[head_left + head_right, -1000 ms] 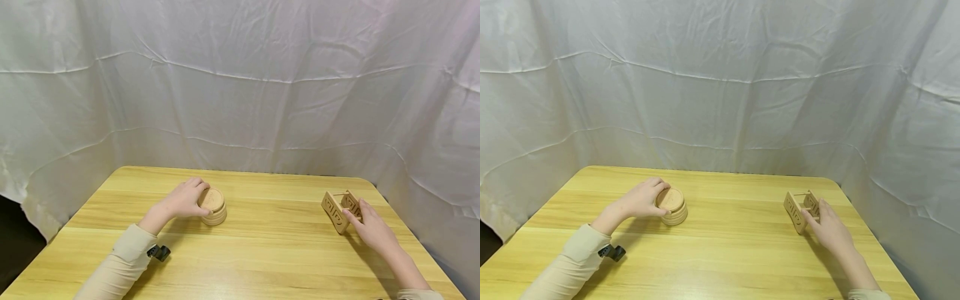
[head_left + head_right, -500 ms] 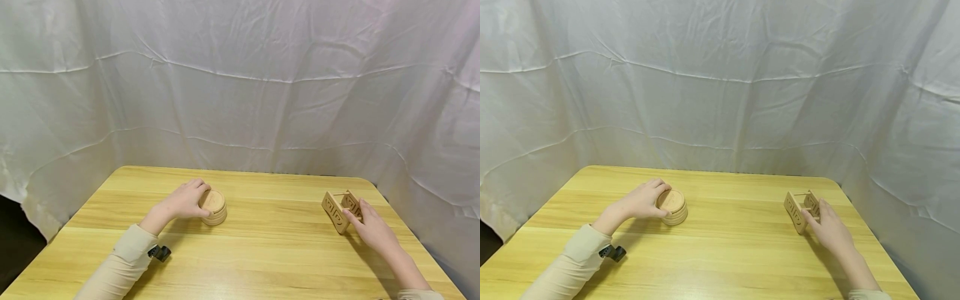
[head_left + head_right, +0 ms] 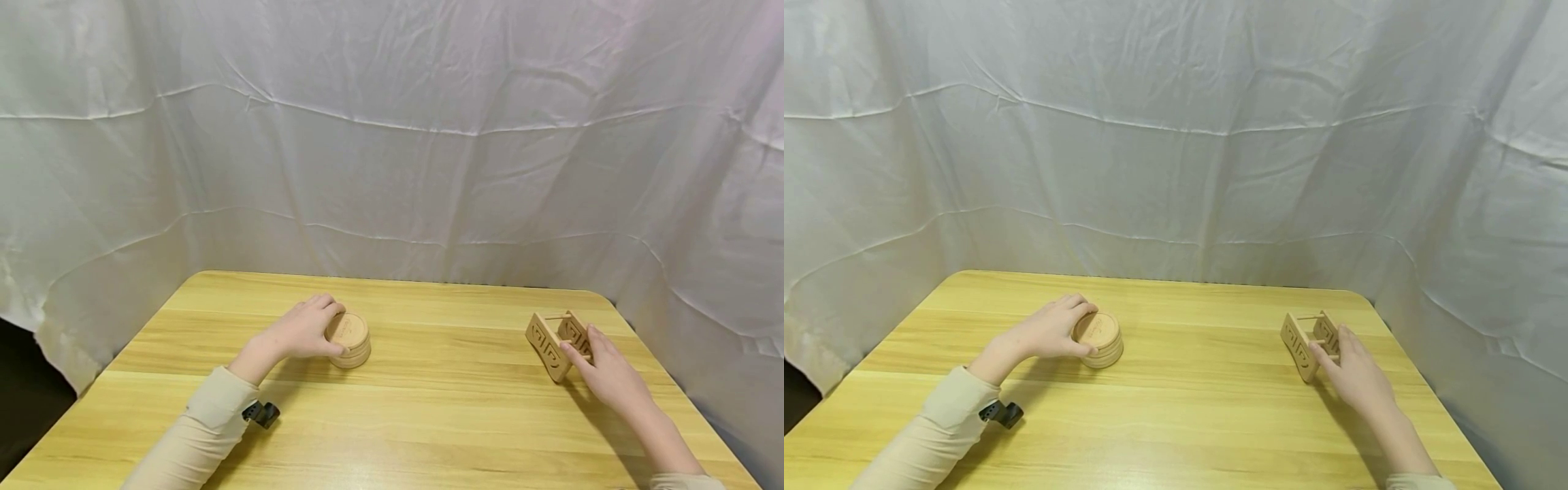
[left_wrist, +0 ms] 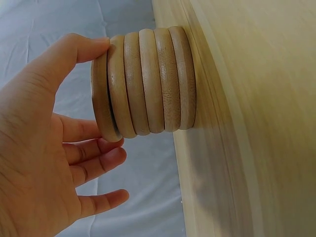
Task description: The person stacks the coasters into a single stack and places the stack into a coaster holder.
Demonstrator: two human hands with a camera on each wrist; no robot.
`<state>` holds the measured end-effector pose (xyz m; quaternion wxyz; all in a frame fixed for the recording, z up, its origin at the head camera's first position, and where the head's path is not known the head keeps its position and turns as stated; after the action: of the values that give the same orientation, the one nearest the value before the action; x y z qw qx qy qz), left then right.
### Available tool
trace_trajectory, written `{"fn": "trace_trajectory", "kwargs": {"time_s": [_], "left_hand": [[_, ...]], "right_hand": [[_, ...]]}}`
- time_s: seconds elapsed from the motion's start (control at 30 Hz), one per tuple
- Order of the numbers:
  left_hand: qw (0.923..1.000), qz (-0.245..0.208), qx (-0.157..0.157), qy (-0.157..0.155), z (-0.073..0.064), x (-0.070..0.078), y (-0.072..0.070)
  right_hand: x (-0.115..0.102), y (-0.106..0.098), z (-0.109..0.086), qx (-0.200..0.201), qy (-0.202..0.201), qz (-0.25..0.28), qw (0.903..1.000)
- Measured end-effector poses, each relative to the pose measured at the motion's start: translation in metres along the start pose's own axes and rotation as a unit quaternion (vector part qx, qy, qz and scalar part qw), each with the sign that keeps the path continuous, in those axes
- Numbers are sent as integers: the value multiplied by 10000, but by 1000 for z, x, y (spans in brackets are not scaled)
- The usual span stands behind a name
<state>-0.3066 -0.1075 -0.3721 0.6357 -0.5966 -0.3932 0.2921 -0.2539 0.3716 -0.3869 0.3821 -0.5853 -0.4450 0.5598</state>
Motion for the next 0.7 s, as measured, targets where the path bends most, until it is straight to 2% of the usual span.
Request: {"fn": "trace_trajectory", "kwargs": {"time_s": [0.27,0.7], "left_hand": [[9999,4,-101,-1,-1,1,0],[9999,-70,-94,-23,-1,-1,2]], "right_hand": [[0,0,0,-3,-13,14,10000],[0,0,1,32,-8,-16,10000]]}}
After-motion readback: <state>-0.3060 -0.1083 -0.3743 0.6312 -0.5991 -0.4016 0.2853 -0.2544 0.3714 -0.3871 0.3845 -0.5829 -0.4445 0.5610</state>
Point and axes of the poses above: each hand's wrist, its own z-axis towards the middle knuckle, its own y-axis out of the palm, x = y × z, the point moved 6 cm from there along z, towards the middle knuckle, and after that the axes turned 11 degrees about -x, right-handed, at the moved point
